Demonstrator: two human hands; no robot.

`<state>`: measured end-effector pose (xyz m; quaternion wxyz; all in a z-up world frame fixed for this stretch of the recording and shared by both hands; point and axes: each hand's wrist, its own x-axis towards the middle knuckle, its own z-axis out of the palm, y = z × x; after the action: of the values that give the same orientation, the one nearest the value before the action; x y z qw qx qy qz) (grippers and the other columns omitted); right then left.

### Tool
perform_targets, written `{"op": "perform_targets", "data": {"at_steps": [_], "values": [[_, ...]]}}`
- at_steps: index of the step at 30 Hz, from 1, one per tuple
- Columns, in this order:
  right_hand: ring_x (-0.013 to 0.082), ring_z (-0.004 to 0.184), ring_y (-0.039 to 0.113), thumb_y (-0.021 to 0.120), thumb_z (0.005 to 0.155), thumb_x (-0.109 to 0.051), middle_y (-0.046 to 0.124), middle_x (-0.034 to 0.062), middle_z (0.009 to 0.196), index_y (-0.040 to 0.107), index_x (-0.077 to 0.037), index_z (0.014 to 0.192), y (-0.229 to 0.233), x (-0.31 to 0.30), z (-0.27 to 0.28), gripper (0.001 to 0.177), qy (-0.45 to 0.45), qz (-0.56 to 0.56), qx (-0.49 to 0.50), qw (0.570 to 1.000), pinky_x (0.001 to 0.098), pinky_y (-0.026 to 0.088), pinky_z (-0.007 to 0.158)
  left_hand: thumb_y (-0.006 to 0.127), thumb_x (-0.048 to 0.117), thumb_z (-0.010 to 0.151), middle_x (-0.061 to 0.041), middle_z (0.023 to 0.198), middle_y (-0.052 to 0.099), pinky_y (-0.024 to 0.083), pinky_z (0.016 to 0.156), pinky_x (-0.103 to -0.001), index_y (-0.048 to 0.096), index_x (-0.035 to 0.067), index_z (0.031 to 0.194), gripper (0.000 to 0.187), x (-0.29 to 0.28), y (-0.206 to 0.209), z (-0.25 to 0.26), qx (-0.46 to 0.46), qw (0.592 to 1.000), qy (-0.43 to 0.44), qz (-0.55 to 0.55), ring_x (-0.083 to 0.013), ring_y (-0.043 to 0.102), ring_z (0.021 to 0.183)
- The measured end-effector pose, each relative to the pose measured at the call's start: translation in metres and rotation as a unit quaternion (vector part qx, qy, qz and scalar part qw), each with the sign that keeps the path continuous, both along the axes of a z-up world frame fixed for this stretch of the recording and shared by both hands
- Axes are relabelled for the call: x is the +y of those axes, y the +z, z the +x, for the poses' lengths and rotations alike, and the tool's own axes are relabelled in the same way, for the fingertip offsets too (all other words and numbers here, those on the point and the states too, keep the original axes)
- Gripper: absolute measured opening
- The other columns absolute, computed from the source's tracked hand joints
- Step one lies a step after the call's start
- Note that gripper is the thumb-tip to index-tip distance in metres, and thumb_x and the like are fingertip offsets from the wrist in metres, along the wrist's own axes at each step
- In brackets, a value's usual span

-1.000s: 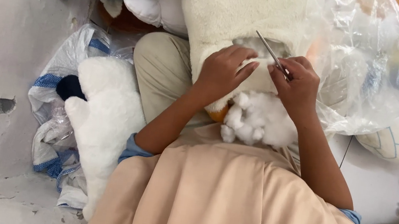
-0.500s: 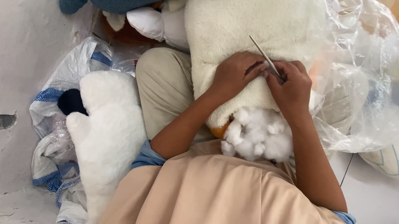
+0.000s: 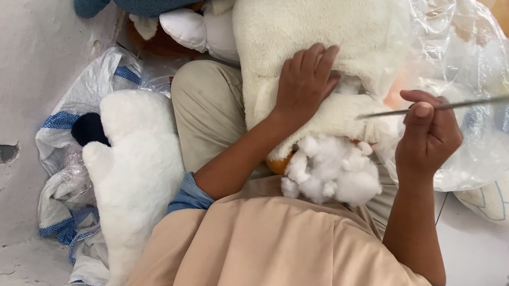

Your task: The person is stuffing a white plush toy with white fiberfill, using a metal rod to push the material deep into the toy's body.

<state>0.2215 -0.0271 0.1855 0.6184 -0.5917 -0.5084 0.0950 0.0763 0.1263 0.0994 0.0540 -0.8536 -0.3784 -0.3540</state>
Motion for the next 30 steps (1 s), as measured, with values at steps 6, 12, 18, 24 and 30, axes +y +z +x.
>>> {"op": "perform_targets", "data": {"at_steps": [6, 12, 18, 24, 30], "values": [[0.0204, 0.077, 0.055, 0.061, 0.113, -0.015, 0.070, 0.0148, 0.087, 0.069, 0.006, 0.107, -0.012, 0.011, -0.006, 0.023, -0.004, 0.043, -0.111, 0.993, 0.0324, 0.047, 0.071, 0.098, 0.020, 0.058, -0.003, 0.104, 0.055, 0.051, 0.077, -0.031, 0.058, 0.011, 0.125, 0.079, 0.031, 0.014, 0.014, -0.040, 0.999, -0.004, -0.002, -0.0189, 0.053, 0.086], [0.0263, 0.090, 0.061, 0.067, 0.107, -0.001, 0.071, 0.0152, 0.102, 0.069, 0.007, 0.109, -0.008, 0.010, -0.024, 0.009, 0.023, 0.029, -0.156, 0.987, 0.0359, 0.051, 0.079, 0.097, 0.019, 0.060, -0.002, 0.107, 0.057, 0.052, 0.083, -0.033, 0.058, 0.013, 0.124, 0.076, 0.028, 0.009, 0.011, -0.059, 0.998, -0.007, -0.017, -0.0194, 0.055, 0.091], [0.0275, 0.094, 0.064, 0.067, 0.106, -0.002, 0.073, 0.0167, 0.106, 0.069, 0.007, 0.111, -0.041, 0.034, -0.023, 0.011, 0.022, 0.003, -0.163, 0.986, 0.0361, 0.054, 0.082, 0.074, 0.005, 0.069, -0.004, 0.116, 0.061, 0.051, 0.093, -0.035, 0.058, 0.012, 0.130, 0.063, 0.020, 0.018, 0.000, -0.089, 0.991, -0.049, -0.091, -0.0233, 0.060, 0.100], [0.0292, 0.098, 0.063, 0.068, 0.104, 0.001, 0.073, 0.0180, 0.109, 0.070, 0.008, 0.114, -0.045, 0.038, -0.019, 0.012, 0.028, -0.021, -0.164, 0.986, 0.0374, 0.054, 0.085, 0.077, 0.022, 0.072, -0.002, 0.121, 0.058, 0.044, 0.107, -0.038, 0.057, 0.017, 0.133, 0.064, 0.019, 0.023, -0.013, -0.101, 0.971, -0.125, -0.179, -0.0241, 0.055, 0.114], [0.0301, 0.098, 0.060, 0.066, 0.105, -0.002, 0.074, 0.0172, 0.110, 0.071, 0.006, 0.115, -0.052, 0.040, -0.019, 0.013, 0.024, -0.016, -0.191, 0.981, 0.0387, 0.052, 0.087, 0.085, 0.025, 0.073, 0.000, 0.121, 0.057, 0.044, 0.104, -0.036, 0.057, 0.020, 0.134, 0.067, 0.021, 0.016, -0.010, -0.054, 0.978, -0.085, -0.184, -0.0216, 0.054, 0.114]]}}
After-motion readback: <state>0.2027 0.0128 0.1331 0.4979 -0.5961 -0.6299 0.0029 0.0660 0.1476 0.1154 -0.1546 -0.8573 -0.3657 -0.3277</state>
